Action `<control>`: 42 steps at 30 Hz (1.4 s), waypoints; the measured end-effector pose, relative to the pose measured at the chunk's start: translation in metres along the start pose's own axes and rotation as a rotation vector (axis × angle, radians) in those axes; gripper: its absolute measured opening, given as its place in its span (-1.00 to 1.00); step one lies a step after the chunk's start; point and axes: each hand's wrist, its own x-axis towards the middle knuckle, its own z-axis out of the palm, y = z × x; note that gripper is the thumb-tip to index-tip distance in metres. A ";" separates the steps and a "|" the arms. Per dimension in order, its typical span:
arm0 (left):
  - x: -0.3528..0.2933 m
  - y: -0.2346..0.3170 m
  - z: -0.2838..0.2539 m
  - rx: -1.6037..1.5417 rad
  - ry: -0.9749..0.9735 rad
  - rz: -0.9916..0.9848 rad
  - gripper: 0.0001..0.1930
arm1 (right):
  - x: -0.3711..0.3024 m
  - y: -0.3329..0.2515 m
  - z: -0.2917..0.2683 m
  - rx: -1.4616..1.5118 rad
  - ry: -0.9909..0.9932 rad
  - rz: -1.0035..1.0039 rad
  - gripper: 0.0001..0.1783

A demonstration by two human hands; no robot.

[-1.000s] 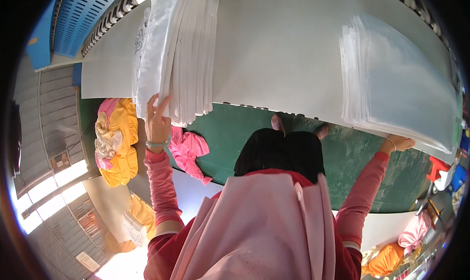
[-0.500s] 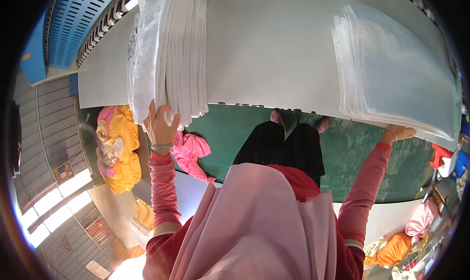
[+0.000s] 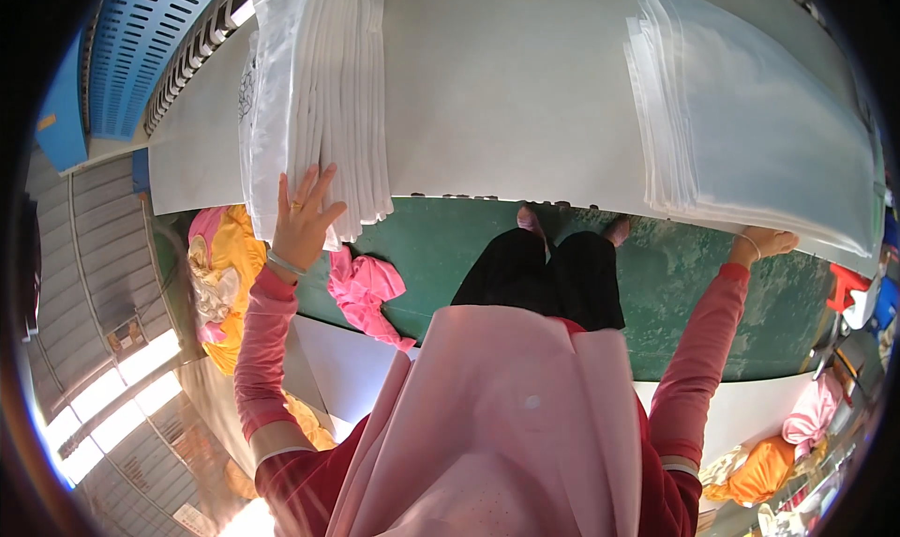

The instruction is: The person folds white rectangular cloths on a table, smoothing the fabric by hand and stacking the folded items into a pile.

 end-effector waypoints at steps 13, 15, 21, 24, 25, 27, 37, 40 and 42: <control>0.022 -0.015 -0.012 -0.086 -0.284 0.300 -0.91 | -0.002 -0.025 -0.008 0.117 0.065 0.049 -0.58; 0.024 -0.015 -0.013 -0.122 -0.307 0.314 -0.87 | -0.002 -0.020 -0.006 0.115 0.054 0.047 -0.59; 0.021 -0.016 -0.019 -0.060 -0.337 0.261 -0.84 | 0.003 -0.006 -0.001 0.084 0.099 -0.034 -0.63; 0.026 -0.010 -0.017 -0.128 -0.194 0.243 -0.79 | 0.010 0.016 -0.004 -0.078 -0.012 -0.103 -0.52; 0.027 -0.007 -0.016 -0.130 -0.233 0.212 -0.76 | 0.004 0.004 -0.003 -0.073 -0.019 -0.101 -0.52; 0.025 -0.006 -0.014 -0.134 -0.268 0.181 -0.73 | -0.003 -0.020 -0.006 0.074 -0.034 0.097 -0.53; 0.029 -0.011 -0.014 -0.068 -0.437 0.278 -0.75 | 0.001 -0.010 -0.002 0.061 0.123 -0.055 -0.57; 0.025 -0.012 -0.012 -0.052 -0.404 0.311 -0.74 | -0.001 -0.012 -0.001 0.122 0.093 0.016 -0.58; 0.023 -0.012 -0.011 -0.039 -0.410 0.326 -0.73 | -0.001 -0.012 -0.004 0.001 0.004 0.013 -0.56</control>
